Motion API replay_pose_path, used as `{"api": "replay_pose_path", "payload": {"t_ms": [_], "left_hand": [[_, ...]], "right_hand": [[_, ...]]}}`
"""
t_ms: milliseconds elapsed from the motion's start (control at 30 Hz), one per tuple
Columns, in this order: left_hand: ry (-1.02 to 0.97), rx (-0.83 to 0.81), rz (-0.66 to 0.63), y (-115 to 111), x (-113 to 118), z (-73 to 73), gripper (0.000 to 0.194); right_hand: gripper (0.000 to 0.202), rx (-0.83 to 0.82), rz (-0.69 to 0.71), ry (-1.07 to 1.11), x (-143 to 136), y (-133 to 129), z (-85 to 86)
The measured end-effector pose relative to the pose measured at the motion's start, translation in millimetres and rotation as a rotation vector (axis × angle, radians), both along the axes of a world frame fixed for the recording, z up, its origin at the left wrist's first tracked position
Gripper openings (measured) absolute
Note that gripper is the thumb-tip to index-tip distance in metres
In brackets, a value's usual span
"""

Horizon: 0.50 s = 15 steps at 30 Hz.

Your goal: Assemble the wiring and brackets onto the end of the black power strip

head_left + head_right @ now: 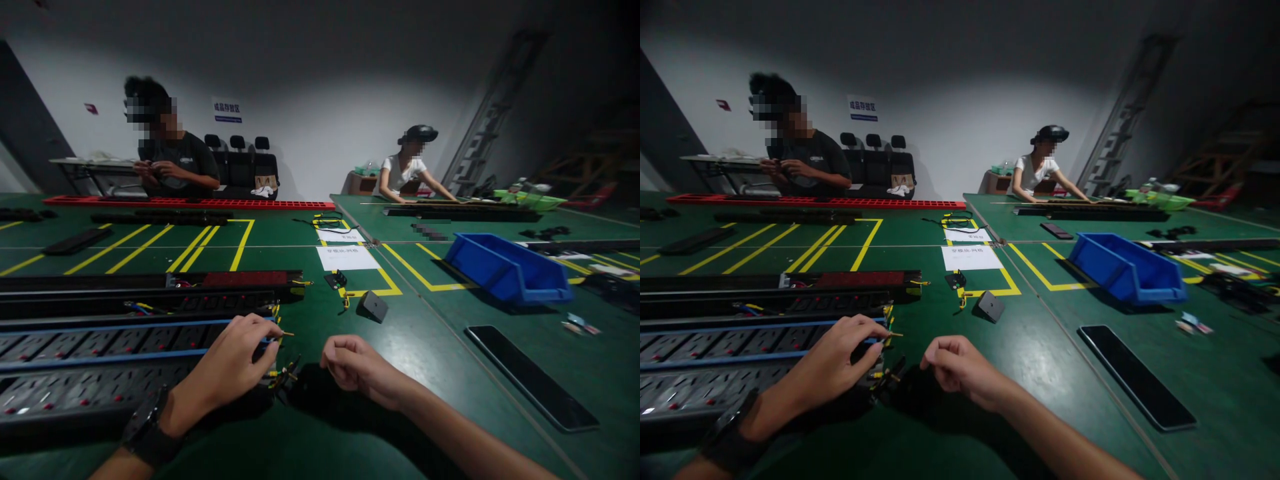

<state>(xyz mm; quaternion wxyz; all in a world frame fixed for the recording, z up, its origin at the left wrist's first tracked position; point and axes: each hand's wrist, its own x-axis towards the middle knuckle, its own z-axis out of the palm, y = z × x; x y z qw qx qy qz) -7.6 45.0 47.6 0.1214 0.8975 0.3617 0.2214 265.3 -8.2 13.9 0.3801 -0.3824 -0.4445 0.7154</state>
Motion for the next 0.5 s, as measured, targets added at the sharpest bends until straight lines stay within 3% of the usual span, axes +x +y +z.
{"api": "replay_pose_path", "payload": {"t_ms": [500], "left_hand": [[0.027, 0.087, 0.005, 2.4, -1.2, -4.2, 0.024]], "right_hand": [[0.046, 0.001, 0.023, -0.022, 1.1, 1.7, 0.2]]}}
